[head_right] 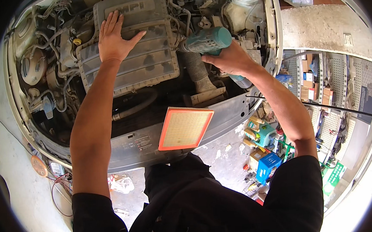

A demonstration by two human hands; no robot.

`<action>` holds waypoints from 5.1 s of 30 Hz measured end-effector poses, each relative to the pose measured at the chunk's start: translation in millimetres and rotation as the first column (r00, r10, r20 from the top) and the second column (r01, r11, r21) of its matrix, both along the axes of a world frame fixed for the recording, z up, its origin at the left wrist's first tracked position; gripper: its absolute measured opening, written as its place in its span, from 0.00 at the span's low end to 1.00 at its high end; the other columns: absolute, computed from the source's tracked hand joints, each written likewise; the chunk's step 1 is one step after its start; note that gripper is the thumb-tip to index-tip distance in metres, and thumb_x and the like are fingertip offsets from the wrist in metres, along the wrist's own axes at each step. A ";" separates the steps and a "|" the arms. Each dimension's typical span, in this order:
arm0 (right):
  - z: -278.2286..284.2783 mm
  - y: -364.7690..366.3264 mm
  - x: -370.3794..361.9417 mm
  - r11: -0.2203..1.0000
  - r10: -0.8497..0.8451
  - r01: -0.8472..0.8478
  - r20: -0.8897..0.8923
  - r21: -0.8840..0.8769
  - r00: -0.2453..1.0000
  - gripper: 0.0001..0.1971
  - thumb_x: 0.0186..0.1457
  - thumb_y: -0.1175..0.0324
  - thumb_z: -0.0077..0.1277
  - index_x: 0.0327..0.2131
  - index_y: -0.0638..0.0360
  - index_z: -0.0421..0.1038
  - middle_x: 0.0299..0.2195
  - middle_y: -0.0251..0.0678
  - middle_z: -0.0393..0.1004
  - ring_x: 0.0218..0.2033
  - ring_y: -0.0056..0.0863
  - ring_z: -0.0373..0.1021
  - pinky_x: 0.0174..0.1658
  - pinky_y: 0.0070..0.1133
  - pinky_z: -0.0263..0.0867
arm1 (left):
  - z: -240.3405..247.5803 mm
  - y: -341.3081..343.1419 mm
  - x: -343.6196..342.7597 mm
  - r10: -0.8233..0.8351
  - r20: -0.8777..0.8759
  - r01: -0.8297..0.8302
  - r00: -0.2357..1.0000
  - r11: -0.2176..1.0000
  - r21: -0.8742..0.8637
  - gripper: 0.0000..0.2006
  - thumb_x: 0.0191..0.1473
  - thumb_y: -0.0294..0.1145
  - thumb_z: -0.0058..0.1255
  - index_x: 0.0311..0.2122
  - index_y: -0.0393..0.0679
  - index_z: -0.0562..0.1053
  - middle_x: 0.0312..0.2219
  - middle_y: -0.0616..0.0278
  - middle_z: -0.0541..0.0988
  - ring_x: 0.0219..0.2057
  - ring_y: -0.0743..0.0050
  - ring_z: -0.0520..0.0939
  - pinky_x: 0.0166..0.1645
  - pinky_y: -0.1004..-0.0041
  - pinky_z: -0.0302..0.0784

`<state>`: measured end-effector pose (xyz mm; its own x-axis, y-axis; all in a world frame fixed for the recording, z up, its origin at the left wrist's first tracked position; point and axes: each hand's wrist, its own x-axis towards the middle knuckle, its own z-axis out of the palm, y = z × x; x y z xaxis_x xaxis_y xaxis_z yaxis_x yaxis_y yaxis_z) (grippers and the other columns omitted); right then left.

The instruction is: The person removes the engine cover using a cordless drill, takes out the old air filter, and installs a new one. The person then reattaches the engine cover and secures it with the drill.

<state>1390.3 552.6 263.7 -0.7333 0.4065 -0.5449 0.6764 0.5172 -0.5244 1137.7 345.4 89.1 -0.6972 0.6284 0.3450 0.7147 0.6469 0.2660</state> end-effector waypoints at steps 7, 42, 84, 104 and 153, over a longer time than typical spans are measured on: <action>9.1 -5.0 -8.5 0.992 0.074 -0.077 0.040 0.096 0.996 0.22 0.58 0.63 0.66 0.55 0.55 0.75 0.40 0.40 0.84 0.38 0.34 0.81 0.46 0.32 0.77 | -6.4 -1.3 -1.8 -0.002 -0.026 0.003 1.000 1.000 0.028 0.49 0.50 0.79 0.54 0.66 0.48 0.72 0.71 0.65 0.65 0.74 0.72 0.59 0.79 0.65 0.50; -30.9 17.8 -15.6 0.885 0.316 -0.318 0.065 0.339 0.947 0.20 0.55 0.62 0.65 0.50 0.54 0.78 0.40 0.45 0.84 0.43 0.44 0.81 0.51 0.35 0.76 | -4.2 -0.4 0.4 -0.006 -0.062 0.005 0.998 1.000 -0.018 0.48 0.52 0.77 0.54 0.67 0.49 0.71 0.72 0.65 0.63 0.73 0.69 0.59 0.79 0.63 0.52; -37.4 -162.1 23.6 0.991 0.099 -0.121 -0.275 -0.063 0.956 0.18 0.56 0.65 0.67 0.47 0.62 0.79 0.37 0.44 0.85 0.38 0.38 0.83 0.43 0.29 0.78 | 0.0 -1.6 -4.2 -0.083 0.103 0.081 0.991 0.996 0.022 0.50 0.55 0.72 0.55 0.67 0.34 0.67 0.72 0.50 0.60 0.75 0.56 0.55 0.79 0.57 0.45; -15.7 -169.7 -15.0 0.968 0.180 -0.176 -0.006 0.177 0.984 0.11 0.45 0.66 0.63 0.27 0.67 0.78 0.26 0.55 0.80 0.34 0.58 0.78 0.39 0.40 0.77 | 1.8 -2.2 -3.7 -0.087 0.154 0.098 0.984 0.993 -0.068 0.52 0.58 0.74 0.49 0.70 0.35 0.62 0.74 0.50 0.56 0.76 0.56 0.51 0.80 0.58 0.41; -20.5 -169.0 -36.4 0.916 0.342 -0.363 0.143 0.168 0.929 0.09 0.44 0.70 0.61 0.31 0.60 0.80 0.28 0.53 0.80 0.36 0.57 0.78 0.39 0.39 0.76 | -11.8 -2.5 0.5 -0.007 -0.004 0.007 1.000 1.000 0.008 0.46 0.58 0.73 0.50 0.69 0.43 0.67 0.71 0.56 0.62 0.75 0.59 0.55 0.79 0.58 0.44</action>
